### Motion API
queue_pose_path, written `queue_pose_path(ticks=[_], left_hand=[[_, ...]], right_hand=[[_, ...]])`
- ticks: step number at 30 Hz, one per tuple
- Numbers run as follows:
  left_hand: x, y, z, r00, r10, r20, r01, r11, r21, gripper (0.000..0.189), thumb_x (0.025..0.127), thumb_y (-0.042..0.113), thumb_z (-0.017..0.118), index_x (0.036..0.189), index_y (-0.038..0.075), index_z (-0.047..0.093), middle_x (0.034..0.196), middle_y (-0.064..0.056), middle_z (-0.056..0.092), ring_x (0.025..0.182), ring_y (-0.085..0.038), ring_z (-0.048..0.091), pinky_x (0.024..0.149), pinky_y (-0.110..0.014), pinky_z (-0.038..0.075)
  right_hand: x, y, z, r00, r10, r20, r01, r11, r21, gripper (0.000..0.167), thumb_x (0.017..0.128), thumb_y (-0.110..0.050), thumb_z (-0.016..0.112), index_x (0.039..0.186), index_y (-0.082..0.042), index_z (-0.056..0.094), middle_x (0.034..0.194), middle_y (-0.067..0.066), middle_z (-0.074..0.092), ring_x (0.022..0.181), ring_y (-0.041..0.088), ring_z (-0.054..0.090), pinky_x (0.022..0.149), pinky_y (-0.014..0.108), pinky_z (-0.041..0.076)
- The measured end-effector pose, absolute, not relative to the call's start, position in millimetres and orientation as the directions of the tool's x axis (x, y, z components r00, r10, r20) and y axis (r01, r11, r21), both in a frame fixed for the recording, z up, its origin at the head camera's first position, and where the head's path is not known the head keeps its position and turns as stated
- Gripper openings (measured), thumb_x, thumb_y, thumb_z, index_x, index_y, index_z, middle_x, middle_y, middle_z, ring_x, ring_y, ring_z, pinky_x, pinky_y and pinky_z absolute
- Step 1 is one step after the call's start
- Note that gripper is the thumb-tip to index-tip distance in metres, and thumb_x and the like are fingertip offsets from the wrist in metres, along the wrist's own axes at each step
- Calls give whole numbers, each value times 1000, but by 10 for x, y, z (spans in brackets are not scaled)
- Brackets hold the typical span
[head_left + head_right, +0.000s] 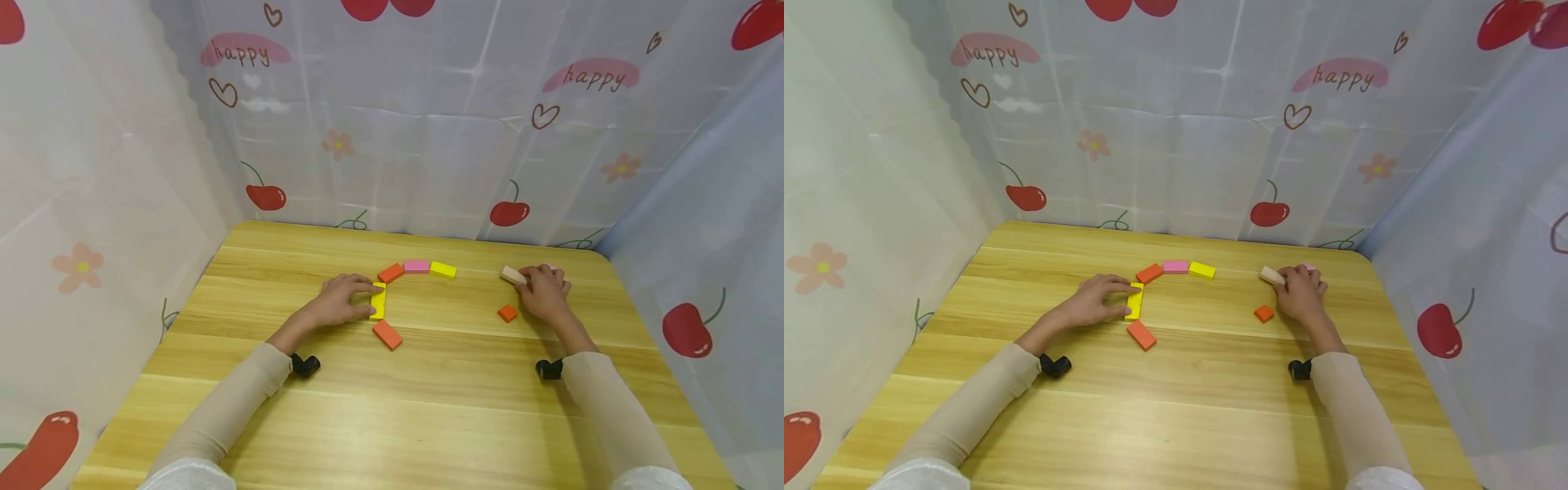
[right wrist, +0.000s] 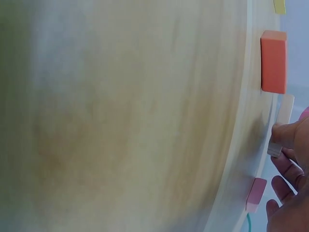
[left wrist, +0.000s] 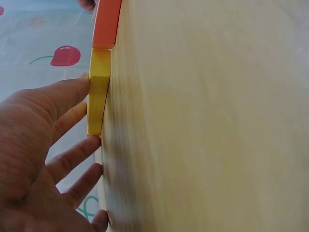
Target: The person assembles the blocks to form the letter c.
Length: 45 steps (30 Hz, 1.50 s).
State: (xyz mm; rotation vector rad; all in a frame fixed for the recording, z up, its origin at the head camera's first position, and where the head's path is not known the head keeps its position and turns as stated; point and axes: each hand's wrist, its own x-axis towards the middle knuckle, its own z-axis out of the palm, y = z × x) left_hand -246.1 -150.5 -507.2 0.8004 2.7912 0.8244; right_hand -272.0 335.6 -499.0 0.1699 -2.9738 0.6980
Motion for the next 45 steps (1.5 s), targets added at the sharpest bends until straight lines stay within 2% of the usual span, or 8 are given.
queue_pose_path(ticks=[13,27,38,45], left_hand=[[-2461,-1505,-5085,-857,515,20,448,725,524,51,101,46,75,149,33,66,160,-5,58,151,-38,46,117,-67,31],[-2462,-1512,-5068,-855,518,27,451,716,532,50,101,45,74,149,32,66,159,-7,58,151,-38,47,116,-67,31],[-2461,-1508,-5073,-853,520,33,455,713,534,51,101,45,75,149,33,67,159,-6,59,150,-38,48,116,-67,31],[-2463,-1511,-5082,-851,524,34,459,711,533,51,101,46,74,149,33,66,159,-6,59,150,-37,47,116,-67,30]], right_hand=[[-2635,3281,-5030,-990,-120,78,-142,878,-458,40,110,-21,57,141,5,60,137,32,52,123,53,34,93,66,22],[-2504,3194,-4967,-981,-150,121,-190,869,-456,38,108,-18,61,140,3,63,139,33,54,128,56,35,95,68,23],[-2418,3081,-4965,-974,-169,151,-220,866,-450,35,106,-19,64,135,2,66,135,32,58,123,51,38,96,67,25],[-2361,3015,-4942,-966,-193,174,-253,849,-464,36,105,-18,67,134,4,66,134,32,60,123,52,40,96,67,25]])
